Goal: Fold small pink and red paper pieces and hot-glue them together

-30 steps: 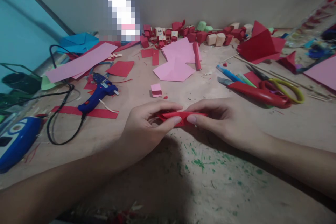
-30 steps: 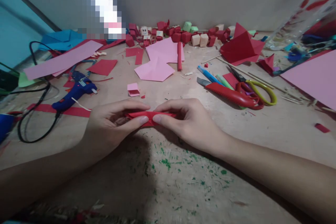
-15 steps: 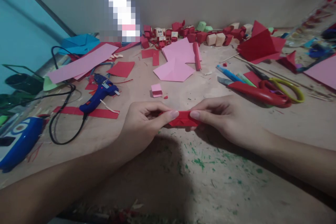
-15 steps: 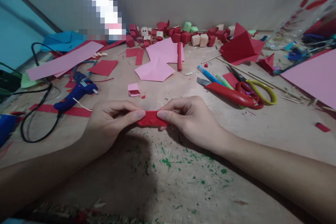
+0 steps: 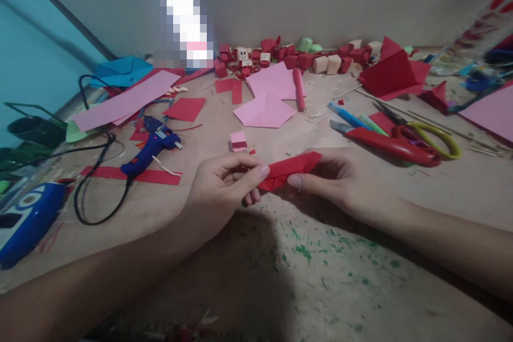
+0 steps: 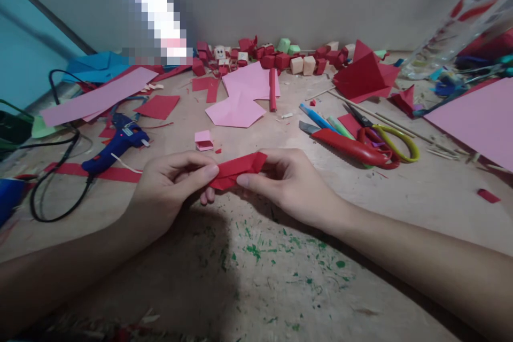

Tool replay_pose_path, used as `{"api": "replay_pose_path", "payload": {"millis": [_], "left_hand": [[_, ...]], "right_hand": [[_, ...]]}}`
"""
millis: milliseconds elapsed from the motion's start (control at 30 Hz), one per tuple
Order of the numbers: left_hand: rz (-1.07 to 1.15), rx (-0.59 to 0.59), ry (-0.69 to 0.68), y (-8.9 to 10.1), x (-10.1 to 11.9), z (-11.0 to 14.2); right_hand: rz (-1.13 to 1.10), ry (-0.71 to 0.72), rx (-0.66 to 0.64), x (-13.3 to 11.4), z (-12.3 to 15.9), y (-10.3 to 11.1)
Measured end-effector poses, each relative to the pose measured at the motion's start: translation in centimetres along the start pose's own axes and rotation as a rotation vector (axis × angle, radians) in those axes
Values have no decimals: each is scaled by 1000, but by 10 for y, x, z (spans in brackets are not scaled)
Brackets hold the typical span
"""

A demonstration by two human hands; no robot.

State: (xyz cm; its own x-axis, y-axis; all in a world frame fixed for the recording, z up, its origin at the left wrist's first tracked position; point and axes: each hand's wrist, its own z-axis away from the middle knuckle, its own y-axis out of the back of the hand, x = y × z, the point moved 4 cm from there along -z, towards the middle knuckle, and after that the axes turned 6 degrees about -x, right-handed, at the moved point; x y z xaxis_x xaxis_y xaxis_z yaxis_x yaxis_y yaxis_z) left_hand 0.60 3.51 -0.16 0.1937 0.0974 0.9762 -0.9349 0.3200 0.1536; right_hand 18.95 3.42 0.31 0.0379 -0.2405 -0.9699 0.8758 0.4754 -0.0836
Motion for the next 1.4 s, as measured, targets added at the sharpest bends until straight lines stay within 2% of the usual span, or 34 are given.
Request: {"api": "replay_pose_path", "payload": {"millis": [167, 333, 467, 567, 767, 833, 933, 1033, 1167, 1300, 1400], "left_hand": [[-139, -108, -105, -9, 1, 3], [35, -38, -55, -11, -2, 5], [77, -67, -71, -13, 0, 4], [135, -110, -55, -14, -1, 3], [207, -136, -40, -12, -3, 1], [172, -102, -69, -9, -2, 1], [126, -42, -134, -5, 0, 3], [50, -63, -136, -6, -1, 4], [-28, -28, -116, -6, -6, 3], [71, 35, -100, -2, -6, 0], [126, 12, -72, -2, -6, -2]], "right_hand": [[-62, -24, 105, 4, 1, 2], [40, -38, 44, 7, 2, -2], [247, 3, -18, 6, 3, -6], [292, 47, -28, 3, 3, -5], [247, 69, 120, 1, 1, 1], [284, 82, 123, 0, 1, 1], [382, 121, 38, -1, 1, -2], [488, 164, -30, -2, 4, -5], [466, 152, -5, -2, 6, -2], [401, 116, 12, -1, 5, -1], [420, 153, 54, -2, 2, 0]]}}
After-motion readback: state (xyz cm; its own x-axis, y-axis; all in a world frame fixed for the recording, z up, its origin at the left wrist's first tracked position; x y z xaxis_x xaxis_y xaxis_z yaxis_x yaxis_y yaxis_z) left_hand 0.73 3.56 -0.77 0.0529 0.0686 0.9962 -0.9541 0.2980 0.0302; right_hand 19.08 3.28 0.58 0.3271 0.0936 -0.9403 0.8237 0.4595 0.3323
